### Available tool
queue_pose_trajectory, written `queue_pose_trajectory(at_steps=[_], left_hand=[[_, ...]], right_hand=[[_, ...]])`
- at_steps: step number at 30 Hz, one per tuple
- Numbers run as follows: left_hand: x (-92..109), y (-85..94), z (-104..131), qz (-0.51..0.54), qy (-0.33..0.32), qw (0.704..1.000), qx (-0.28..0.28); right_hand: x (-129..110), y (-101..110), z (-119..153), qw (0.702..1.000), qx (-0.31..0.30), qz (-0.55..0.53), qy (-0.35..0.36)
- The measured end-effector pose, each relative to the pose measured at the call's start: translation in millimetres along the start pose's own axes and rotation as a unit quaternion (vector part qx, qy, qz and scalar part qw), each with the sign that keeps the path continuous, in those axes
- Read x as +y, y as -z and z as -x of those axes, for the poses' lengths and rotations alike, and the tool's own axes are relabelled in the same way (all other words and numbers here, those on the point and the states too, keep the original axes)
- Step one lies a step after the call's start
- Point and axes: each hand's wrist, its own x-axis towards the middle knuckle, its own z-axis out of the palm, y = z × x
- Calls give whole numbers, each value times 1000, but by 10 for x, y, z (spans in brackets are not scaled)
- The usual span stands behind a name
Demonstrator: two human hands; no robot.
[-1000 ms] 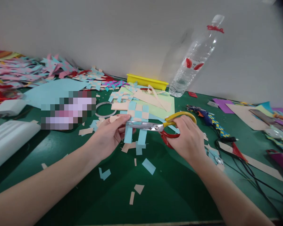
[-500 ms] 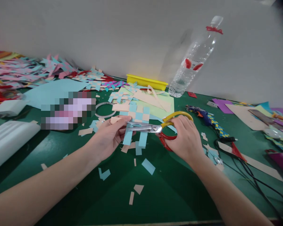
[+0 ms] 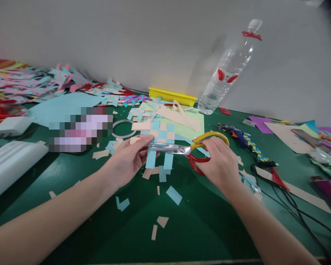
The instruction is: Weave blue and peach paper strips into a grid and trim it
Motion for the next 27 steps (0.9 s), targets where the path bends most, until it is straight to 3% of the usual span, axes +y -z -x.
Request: queue_pose_trajectory(at_steps=[6, 13, 17, 22, 27], left_hand=[[-2, 27, -19, -2, -20, 1000, 5], [10, 34, -34, -21, -44, 999, -10], [8, 54, -41, -49, -57, 997, 9], [11, 62, -48, -44, -57, 997, 29], [35, 45, -34, -41, -52, 997, 36]], right_hand=[[-12, 7, -1, 1000, 7, -15, -17], [60, -18, -29, 971, -8, -93, -218], [179, -65, -38, 943, -67, -126, -300], [306, -171, 0, 943, -96, -113, -298], [203, -139, -16, 956, -56, -117, -263]])
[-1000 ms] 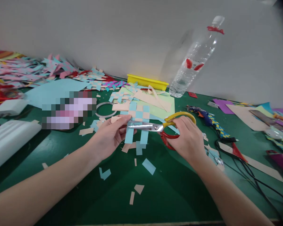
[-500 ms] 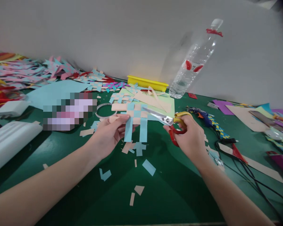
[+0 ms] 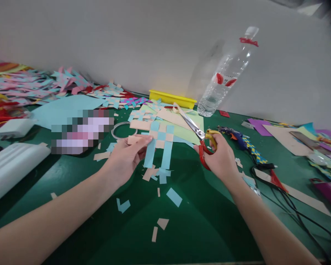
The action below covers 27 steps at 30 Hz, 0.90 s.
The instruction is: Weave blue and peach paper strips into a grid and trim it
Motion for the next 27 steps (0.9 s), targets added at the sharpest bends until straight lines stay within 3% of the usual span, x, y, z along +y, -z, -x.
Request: queue_pose_trajectory(at_steps=[2, 9, 13, 24, 27], left_hand=[[2, -10, 10, -8, 16, 1000, 13], [-52, -55, 36, -13, 21, 1000, 4], [-49, -86, 54, -1, 43, 998, 51], [-54, -64, 66, 38, 67, 997, 30], [-57, -56, 65, 45, 57, 997, 0]], right_hand=[[-104, 33, 44, 998, 40, 17, 48], [-347, 91, 212, 967, 68, 128, 211], [-325, 74, 219, 960, 55, 157, 226], [-330, 93, 205, 954, 59, 169, 241], [-322, 95, 202, 954, 58, 171, 239]])
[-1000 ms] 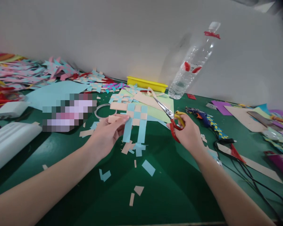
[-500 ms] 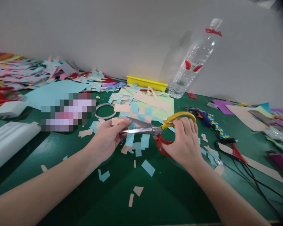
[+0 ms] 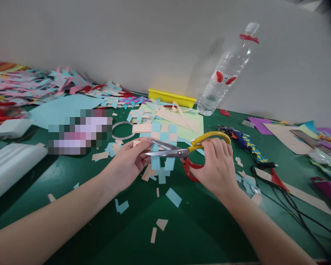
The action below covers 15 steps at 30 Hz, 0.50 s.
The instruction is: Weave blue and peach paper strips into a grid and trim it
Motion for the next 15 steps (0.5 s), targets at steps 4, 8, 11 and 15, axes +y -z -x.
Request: queue_pose_trajectory(at_steps=[4, 8, 11, 15], left_hand=[[-6, 1, 1, 4, -5, 1000, -14], [-29, 19, -15, -4, -18, 999, -29], [-45, 36, -33, -1, -18, 999, -41], [-39, 34, -24, 20, -13, 998, -59]], right_hand=[[12, -7, 13, 1000, 5, 8, 3], [16, -6, 11, 1000, 19, 19, 10], [14, -1, 2, 999, 28, 28, 14], [15, 5, -2, 999, 28, 27, 18]])
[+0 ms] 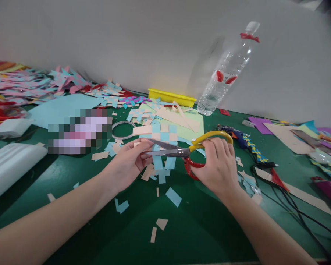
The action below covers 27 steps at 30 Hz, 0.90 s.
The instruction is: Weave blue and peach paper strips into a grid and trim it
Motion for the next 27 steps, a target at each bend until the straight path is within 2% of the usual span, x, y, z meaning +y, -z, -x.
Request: queue_pose_trajectory(at_steps=[7, 15, 27], left_hand=[[18, -23, 62, 3, 2, 1000, -24], [1, 11, -12, -10, 8, 1000, 12], [5, -3, 9, -28, 6, 1000, 6]], right_hand=[[-2, 29, -20, 999, 12, 26, 27], [5, 11, -25, 999, 12, 34, 34], [5, 13, -30, 999, 7, 35, 36]])
